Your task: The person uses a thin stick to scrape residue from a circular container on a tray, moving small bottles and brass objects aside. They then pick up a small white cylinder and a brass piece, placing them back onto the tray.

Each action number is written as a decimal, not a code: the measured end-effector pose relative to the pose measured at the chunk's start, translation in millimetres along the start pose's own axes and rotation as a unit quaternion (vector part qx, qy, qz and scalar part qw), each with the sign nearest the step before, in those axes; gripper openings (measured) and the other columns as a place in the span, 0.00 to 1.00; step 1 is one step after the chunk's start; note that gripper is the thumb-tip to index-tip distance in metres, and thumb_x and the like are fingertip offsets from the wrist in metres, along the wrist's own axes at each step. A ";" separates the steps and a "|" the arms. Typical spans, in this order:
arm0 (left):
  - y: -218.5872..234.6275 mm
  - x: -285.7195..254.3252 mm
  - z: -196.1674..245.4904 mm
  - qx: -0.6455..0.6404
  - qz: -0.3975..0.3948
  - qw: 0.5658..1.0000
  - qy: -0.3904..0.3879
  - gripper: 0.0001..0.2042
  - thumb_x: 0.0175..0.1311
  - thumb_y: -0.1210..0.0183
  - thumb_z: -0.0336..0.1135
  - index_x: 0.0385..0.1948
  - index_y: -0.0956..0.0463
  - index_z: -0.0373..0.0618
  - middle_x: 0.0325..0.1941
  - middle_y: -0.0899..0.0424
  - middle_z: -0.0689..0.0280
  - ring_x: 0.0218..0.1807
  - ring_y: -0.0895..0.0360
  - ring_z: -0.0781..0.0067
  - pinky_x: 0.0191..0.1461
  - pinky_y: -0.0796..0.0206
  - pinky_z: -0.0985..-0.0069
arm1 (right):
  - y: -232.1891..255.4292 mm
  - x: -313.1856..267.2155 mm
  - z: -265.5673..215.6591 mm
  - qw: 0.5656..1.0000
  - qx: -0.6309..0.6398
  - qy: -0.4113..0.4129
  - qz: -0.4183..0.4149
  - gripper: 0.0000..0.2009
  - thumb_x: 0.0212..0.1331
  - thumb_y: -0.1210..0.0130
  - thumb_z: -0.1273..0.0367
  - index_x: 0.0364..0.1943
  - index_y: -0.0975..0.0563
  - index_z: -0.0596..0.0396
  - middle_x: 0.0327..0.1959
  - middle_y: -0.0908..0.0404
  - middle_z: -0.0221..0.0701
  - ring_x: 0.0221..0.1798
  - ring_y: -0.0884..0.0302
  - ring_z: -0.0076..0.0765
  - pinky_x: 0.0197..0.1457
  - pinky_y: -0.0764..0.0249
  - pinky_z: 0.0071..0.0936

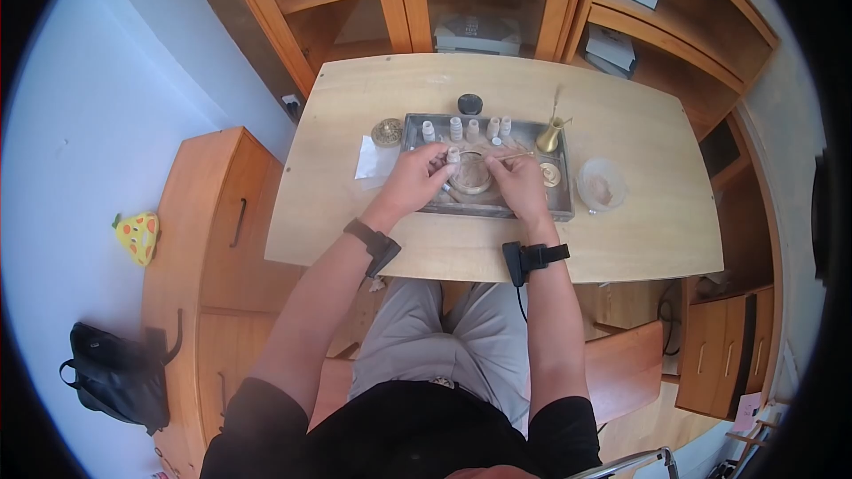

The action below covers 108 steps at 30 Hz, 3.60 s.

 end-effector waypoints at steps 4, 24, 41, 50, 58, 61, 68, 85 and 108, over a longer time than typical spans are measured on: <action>-1.0 1.0 -4.1 -0.016 0.002 1.000 0.001 0.16 0.65 0.32 0.29 0.52 0.21 0.35 0.36 0.12 0.60 0.31 0.18 0.79 0.38 0.24 0.77 | -0.5 -1.1 -1.8 1.000 -0.008 -0.017 -0.023 0.12 0.66 0.37 0.67 0.32 0.14 0.64 0.24 0.14 0.36 0.26 0.21 0.25 0.34 0.26 0.29; -1.2 1.2 -4.9 -0.002 0.000 1.000 -0.004 0.15 0.65 0.33 0.28 0.52 0.22 0.35 0.35 0.12 0.60 0.31 0.18 0.79 0.37 0.24 0.78 | 9.5 0.3 1.6 0.995 -0.081 -0.042 0.037 0.12 0.65 0.39 0.65 0.30 0.16 0.62 0.24 0.15 0.38 0.27 0.18 0.35 0.35 0.25 0.35; 0.0 0.9 -3.0 -0.005 -0.002 1.000 -0.004 0.16 0.65 0.32 0.28 0.52 0.22 0.35 0.35 0.13 0.61 0.30 0.19 0.80 0.36 0.25 0.78 | 6.3 -2.7 -2.0 0.997 -0.010 -0.083 0.003 0.09 0.63 0.41 0.68 0.32 0.15 0.61 0.25 0.13 0.35 0.29 0.16 0.32 0.36 0.23 0.32; -0.8 1.3 -0.8 -0.021 -0.002 1.000 -0.010 0.15 0.65 0.32 0.27 0.51 0.21 0.36 0.36 0.12 0.62 0.31 0.19 0.81 0.37 0.25 0.78 | 7.1 -0.9 7.9 0.993 0.086 -0.078 0.036 0.10 0.64 0.41 0.68 0.31 0.14 0.60 0.25 0.13 0.31 0.27 0.22 0.25 0.33 0.27 0.28; -1.6 1.4 0.9 -0.010 -0.021 1.000 -0.004 0.14 0.65 0.32 0.28 0.51 0.20 0.38 0.36 0.12 0.64 0.29 0.21 0.83 0.36 0.26 0.79 | 13.0 -0.9 7.9 0.966 0.228 -0.090 0.075 0.14 0.71 0.40 0.64 0.32 0.14 0.60 0.27 0.14 0.26 0.26 0.30 0.14 0.28 0.36 0.18; -1.3 0.6 2.4 -0.009 -0.018 1.000 -0.007 0.15 0.65 0.32 0.28 0.52 0.20 0.38 0.36 0.12 0.66 0.28 0.23 0.83 0.35 0.27 0.79 | 13.8 -0.9 10.8 0.965 0.245 -0.087 0.044 0.11 0.73 0.41 0.63 0.37 0.14 0.55 0.31 0.12 0.24 0.27 0.32 0.10 0.30 0.38 0.15; -2.0 0.4 6.0 0.005 -0.021 0.999 -0.037 0.15 0.65 0.32 0.28 0.52 0.19 0.38 0.38 0.14 0.65 0.29 0.23 0.81 0.35 0.27 0.78 | 11.5 -3.1 -8.8 0.969 0.242 -0.038 0.021 0.11 0.74 0.41 0.66 0.40 0.13 0.60 0.37 0.11 0.26 0.40 0.22 0.18 0.49 0.28 0.19; 0.1 0.5 0.2 -0.026 -0.003 1.000 0.004 0.15 0.65 0.32 0.28 0.52 0.20 0.36 0.35 0.13 0.64 0.29 0.22 0.83 0.36 0.26 0.79 | 8.6 0.8 5.2 0.997 0.066 0.007 0.044 0.10 0.67 0.37 0.68 0.38 0.13 0.63 0.39 0.10 0.35 0.38 0.16 0.29 0.45 0.23 0.26; 2.0 1.1 -0.3 -0.005 0.001 1.000 -0.005 0.16 0.65 0.33 0.29 0.53 0.21 0.36 0.36 0.12 0.59 0.31 0.20 0.76 0.38 0.25 0.75 | -5.6 -4.4 -11.3 0.993 0.089 -0.043 -0.065 0.09 0.67 0.38 0.70 0.32 0.14 0.62 0.29 0.11 0.32 0.31 0.19 0.24 0.37 0.25 0.24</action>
Point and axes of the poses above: each hand's wrist, its own x-axis towards the middle knuckle, its own y-axis out of the back of the hand, z = x × y, the point moved 7 cm from there along x, towards the middle knuckle
